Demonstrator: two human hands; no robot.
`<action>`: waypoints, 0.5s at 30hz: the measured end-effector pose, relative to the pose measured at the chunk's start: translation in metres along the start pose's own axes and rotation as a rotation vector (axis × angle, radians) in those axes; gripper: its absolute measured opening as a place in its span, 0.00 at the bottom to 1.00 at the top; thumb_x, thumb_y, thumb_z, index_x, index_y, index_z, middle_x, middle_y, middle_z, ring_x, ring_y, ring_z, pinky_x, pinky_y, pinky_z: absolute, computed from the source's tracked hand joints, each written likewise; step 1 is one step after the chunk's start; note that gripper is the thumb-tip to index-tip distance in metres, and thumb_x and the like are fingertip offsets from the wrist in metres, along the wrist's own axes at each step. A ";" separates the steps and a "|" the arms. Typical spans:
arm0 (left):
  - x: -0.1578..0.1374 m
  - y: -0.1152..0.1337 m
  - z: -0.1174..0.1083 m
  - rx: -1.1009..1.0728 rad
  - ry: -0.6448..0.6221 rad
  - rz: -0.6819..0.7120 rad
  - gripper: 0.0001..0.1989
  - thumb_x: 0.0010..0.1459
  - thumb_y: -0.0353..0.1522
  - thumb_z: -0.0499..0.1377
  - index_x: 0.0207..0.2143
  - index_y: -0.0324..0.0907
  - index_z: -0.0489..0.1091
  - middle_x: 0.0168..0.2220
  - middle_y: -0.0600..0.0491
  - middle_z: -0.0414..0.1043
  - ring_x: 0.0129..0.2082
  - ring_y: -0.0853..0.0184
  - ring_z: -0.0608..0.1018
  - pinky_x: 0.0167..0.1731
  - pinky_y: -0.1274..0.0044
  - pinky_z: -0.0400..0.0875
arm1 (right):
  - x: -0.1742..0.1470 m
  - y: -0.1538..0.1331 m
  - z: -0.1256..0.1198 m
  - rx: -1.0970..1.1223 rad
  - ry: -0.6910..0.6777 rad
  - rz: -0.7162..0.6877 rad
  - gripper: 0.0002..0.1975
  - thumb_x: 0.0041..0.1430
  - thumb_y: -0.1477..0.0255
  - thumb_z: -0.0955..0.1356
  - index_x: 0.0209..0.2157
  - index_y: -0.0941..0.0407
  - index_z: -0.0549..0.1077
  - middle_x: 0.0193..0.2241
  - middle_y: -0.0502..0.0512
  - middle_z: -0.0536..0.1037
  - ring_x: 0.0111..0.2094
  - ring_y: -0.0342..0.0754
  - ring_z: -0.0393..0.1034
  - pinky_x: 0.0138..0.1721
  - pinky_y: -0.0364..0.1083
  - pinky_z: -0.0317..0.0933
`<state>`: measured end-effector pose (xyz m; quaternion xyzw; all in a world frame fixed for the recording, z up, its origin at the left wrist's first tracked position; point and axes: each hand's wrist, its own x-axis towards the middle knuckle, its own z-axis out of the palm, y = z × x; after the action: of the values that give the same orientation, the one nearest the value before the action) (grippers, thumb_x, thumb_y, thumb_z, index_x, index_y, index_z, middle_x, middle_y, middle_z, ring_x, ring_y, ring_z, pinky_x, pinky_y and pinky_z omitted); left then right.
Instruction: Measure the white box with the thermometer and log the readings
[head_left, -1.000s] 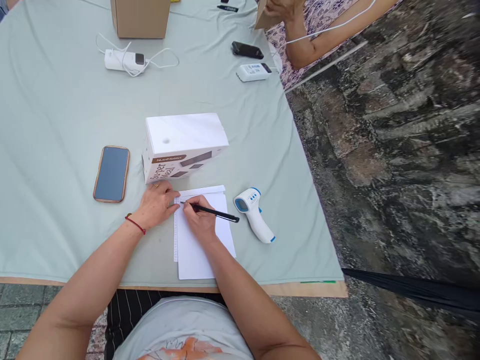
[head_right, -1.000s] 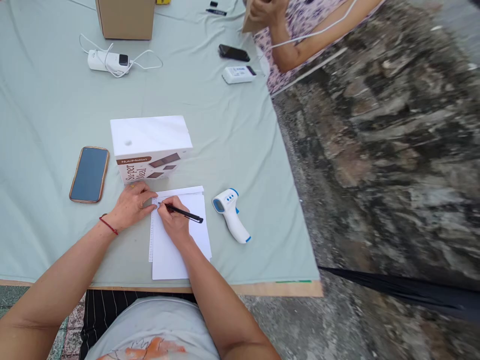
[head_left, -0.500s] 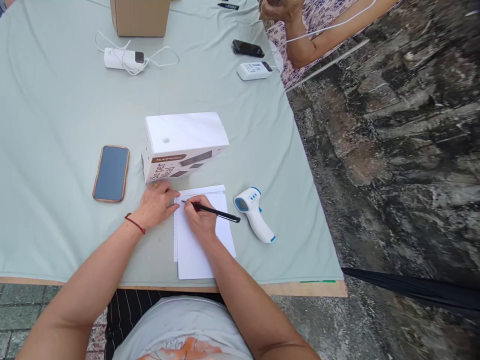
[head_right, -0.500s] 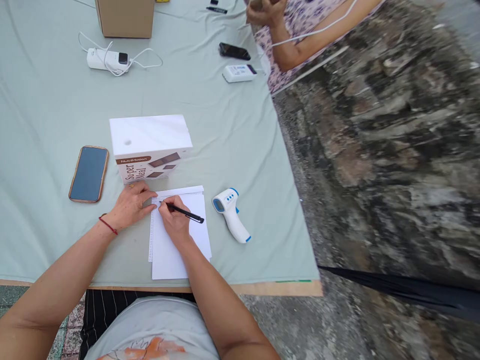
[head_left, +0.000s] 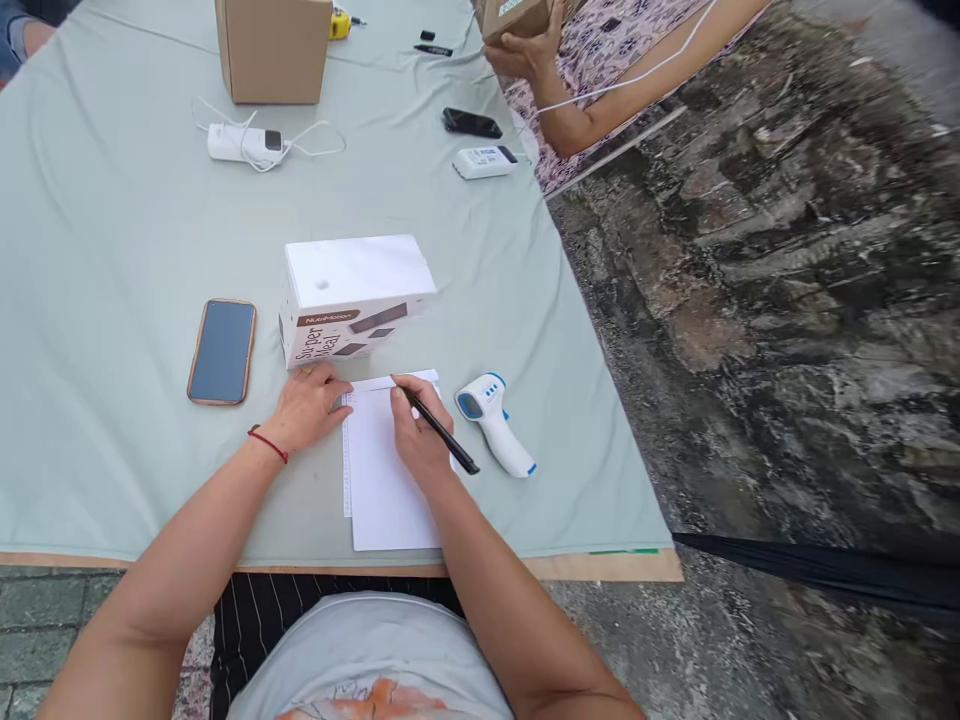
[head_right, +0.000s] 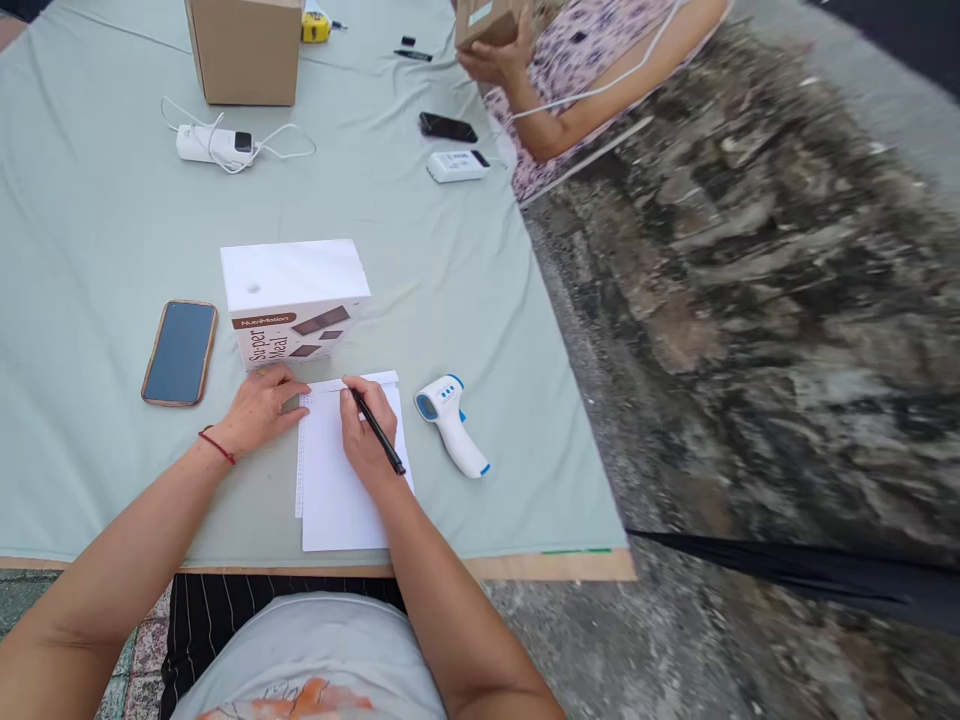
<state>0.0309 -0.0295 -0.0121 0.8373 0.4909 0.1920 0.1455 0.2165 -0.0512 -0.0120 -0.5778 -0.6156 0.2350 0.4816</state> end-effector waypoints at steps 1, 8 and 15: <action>0.000 -0.001 0.000 -0.005 0.031 0.019 0.10 0.57 0.33 0.63 0.42 0.40 0.76 0.38 0.47 0.72 0.38 0.60 0.76 0.39 0.67 0.72 | 0.003 0.004 -0.006 -0.078 -0.009 -0.079 0.10 0.64 0.67 0.62 0.42 0.53 0.71 0.36 0.54 0.75 0.38 0.49 0.70 0.40 0.50 0.65; 0.002 -0.008 -0.014 -0.070 0.723 0.080 0.05 0.57 0.27 0.56 0.37 0.42 0.65 0.35 0.51 0.67 0.36 0.65 0.73 0.34 0.72 0.71 | 0.003 0.047 -0.033 -0.634 -0.160 -0.219 0.18 0.60 0.77 0.60 0.49 0.57 0.71 0.37 0.62 0.74 0.40 0.56 0.67 0.42 0.53 0.63; 0.008 -0.036 -0.017 -0.356 0.648 -0.236 0.42 0.49 0.36 0.64 0.63 0.42 0.48 0.63 0.38 0.51 0.63 0.51 0.60 0.58 0.58 0.63 | -0.006 0.059 -0.052 -0.677 -0.093 -0.142 0.21 0.59 0.74 0.62 0.53 0.56 0.70 0.43 0.63 0.73 0.45 0.57 0.66 0.46 0.54 0.60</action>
<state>-0.0005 -0.0045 -0.0115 0.6325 0.5635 0.5107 0.1470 0.2894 -0.0576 -0.0417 -0.6492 -0.7186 0.0093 0.2493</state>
